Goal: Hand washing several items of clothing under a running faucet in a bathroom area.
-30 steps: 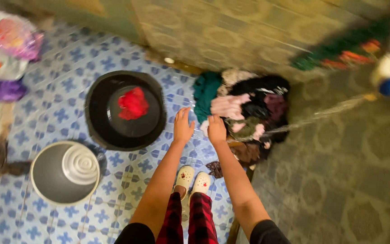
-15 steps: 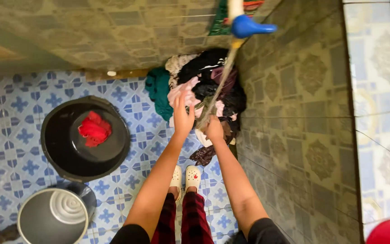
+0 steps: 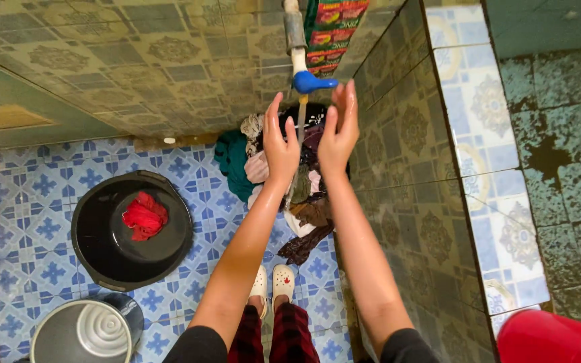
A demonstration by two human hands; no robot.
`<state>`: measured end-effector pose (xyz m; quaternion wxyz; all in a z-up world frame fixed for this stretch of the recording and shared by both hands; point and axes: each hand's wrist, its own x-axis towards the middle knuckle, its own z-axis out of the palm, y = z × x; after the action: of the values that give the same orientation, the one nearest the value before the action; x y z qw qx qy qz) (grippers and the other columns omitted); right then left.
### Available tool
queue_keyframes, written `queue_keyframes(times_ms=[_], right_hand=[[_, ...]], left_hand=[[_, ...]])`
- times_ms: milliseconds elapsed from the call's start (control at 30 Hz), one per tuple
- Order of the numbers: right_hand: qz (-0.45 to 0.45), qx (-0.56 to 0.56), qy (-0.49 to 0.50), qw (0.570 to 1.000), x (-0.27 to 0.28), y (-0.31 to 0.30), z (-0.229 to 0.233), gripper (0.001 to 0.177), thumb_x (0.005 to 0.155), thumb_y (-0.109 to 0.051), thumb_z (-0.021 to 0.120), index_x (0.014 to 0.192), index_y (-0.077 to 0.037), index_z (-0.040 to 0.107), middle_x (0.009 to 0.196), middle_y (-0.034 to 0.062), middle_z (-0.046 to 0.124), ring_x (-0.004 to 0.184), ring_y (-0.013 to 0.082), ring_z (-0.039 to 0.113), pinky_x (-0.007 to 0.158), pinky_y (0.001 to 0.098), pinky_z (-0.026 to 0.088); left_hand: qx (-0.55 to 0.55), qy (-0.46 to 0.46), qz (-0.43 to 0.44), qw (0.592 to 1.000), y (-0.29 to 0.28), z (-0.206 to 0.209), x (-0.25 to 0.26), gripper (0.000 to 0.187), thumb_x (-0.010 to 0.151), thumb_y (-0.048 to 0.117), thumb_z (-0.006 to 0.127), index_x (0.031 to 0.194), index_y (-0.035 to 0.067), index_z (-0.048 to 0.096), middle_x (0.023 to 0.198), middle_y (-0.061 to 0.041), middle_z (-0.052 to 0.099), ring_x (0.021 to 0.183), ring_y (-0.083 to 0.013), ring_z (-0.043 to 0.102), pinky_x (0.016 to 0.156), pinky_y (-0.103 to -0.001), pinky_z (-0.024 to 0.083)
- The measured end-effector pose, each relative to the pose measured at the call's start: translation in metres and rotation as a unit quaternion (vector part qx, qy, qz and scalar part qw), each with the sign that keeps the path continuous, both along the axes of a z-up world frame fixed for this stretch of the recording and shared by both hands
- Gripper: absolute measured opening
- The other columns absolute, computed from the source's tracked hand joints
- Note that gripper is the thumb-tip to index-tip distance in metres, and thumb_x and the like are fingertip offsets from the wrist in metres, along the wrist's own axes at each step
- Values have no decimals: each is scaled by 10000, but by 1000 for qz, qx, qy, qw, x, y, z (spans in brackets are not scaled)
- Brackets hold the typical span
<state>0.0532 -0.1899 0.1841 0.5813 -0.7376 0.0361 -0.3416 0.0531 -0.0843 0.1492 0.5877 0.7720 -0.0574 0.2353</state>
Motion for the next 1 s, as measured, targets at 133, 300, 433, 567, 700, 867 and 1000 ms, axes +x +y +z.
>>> queue_keyframes(times_ms=[133, 300, 433, 567, 700, 867, 1000], right_hand=[[90, -29, -82, 992, 7, -6, 51, 465, 1100, -72, 562, 1545, -71, 426, 1482, 144, 578, 1305, 252, 610, 1077, 353, 507], [20, -159, -52, 986, 11, -9, 43, 257, 998, 6, 740, 1248, -39, 703, 1173, 108, 751, 982, 173, 749, 857, 299, 600], [3, -172, -60, 983, 5, -3, 41, 212, 972, 13, 743, 1181, -7, 711, 1059, 102, 747, 875, 165, 734, 780, 292, 582], [-25, -165, -65, 984, 4, 2, 31, 218, 951, 18, 775, 1158, -13, 713, 1013, 96, 751, 831, 157, 728, 765, 286, 574], [-49, -176, -71, 981, 2, 5, 26, 212, 933, 3, 810, 1124, -11, 718, 971, 96, 745, 803, 160, 721, 746, 293, 575], [-41, -165, -79, 982, 3, 5, 17, 199, 965, -19, 794, 1138, -3, 697, 1023, 110, 757, 831, 165, 739, 735, 291, 589], [-29, -163, -84, 983, 1, 3, 22, 168, 971, -21, 799, 1091, -13, 681, 1019, 95, 750, 844, 151, 723, 763, 285, 581]], left_hand=[[-27, -1, -10, 1000, 1, 19, 1, 439, 1114, 148, 489, 1537, 50, 422, 1541, -186, 497, 1435, -387, 491, 1182, -455, 414], [-10, 20, 12, 1000, 10, 4, -3, 422, 1108, 150, 493, 1515, 51, 444, 1515, -174, 522, 1410, -372, 510, 1171, -457, 422], [-16, 30, 16, 999, 17, -14, -8, 420, 1104, 135, 497, 1510, 43, 443, 1513, -186, 517, 1409, -379, 501, 1164, -452, 413], [-17, 38, 27, 999, 19, -31, -13, 428, 1094, 123, 506, 1508, 35, 443, 1500, -189, 533, 1411, -376, 507, 1185, -451, 393], [-10, 65, 37, 997, 15, -53, -18, 423, 1090, 124, 513, 1499, 38, 452, 1496, -179, 549, 1411, -367, 520, 1181, -456, 406], [-19, 121, 17, 992, 11, -75, -25, 427, 1092, 123, 497, 1507, 40, 440, 1507, -199, 512, 1407, -377, 503, 1124, -458, 446], [-4, 141, 15, 990, 7, -96, -28, 419, 1087, 107, 503, 1496, 48, 435, 1514, -204, 512, 1390, -382, 513, 1113, -467, 441]])
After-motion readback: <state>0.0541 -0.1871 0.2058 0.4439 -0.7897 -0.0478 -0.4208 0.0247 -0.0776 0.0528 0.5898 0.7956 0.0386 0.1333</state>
